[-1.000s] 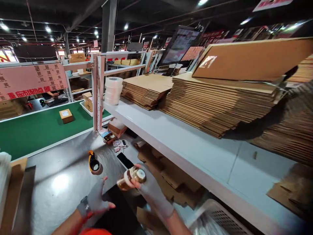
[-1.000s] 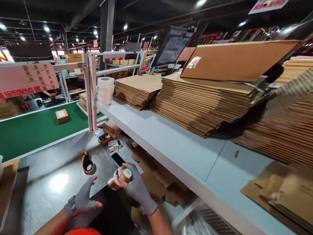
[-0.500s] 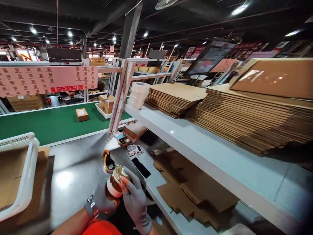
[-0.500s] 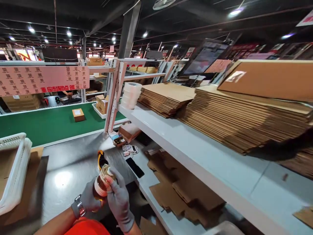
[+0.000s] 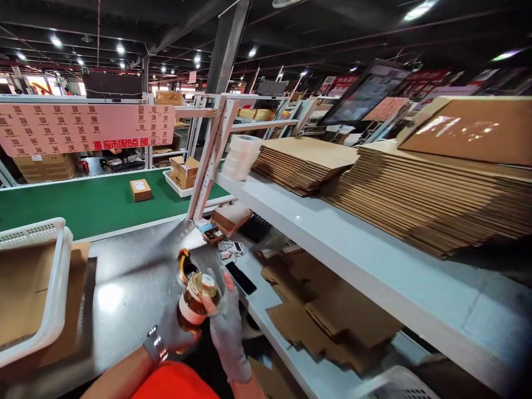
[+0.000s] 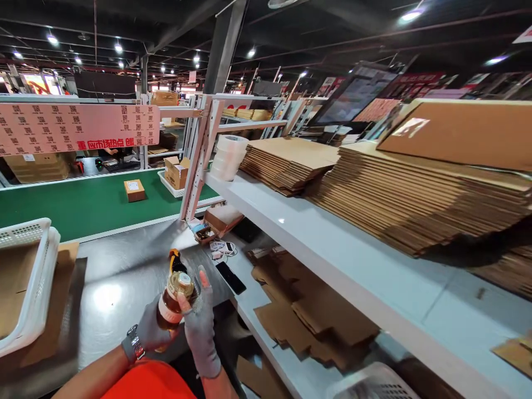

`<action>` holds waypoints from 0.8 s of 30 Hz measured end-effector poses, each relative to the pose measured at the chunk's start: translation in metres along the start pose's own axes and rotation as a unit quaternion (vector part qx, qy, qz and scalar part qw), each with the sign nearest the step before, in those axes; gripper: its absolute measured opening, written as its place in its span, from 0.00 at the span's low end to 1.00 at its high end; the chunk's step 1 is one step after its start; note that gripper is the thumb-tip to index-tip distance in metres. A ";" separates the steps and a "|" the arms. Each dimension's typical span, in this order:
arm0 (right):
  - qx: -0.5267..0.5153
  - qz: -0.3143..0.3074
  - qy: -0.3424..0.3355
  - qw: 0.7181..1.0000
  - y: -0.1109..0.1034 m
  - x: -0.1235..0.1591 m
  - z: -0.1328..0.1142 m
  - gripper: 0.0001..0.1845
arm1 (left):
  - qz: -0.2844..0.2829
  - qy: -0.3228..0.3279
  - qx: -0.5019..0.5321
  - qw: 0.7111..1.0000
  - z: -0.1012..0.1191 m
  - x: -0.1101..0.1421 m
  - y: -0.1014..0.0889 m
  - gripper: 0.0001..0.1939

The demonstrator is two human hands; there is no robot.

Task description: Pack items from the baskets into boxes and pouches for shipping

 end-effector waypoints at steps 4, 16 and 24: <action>-0.013 0.035 -0.002 0.999 -0.006 -0.005 -0.016 0.45 | 0.022 0.011 -0.011 1.000 0.001 -0.002 0.003 0.37; -0.031 -0.132 0.091 0.987 -0.024 -0.020 -0.054 0.34 | 0.008 0.049 -0.089 0.995 0.017 -0.009 0.008 0.36; -0.214 -0.151 0.226 0.938 -0.025 -0.023 -0.060 0.32 | 0.008 0.048 -0.106 0.993 0.011 -0.011 0.006 0.31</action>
Point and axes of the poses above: each hand's wrist, its own x-axis away from the middle knuckle, its own y-axis out of the palm, z = x × y, the point moved 1 cm from there along -x, towards the middle knuckle, and after that the axes turned 1 degree about z, right-handed, at the moved point
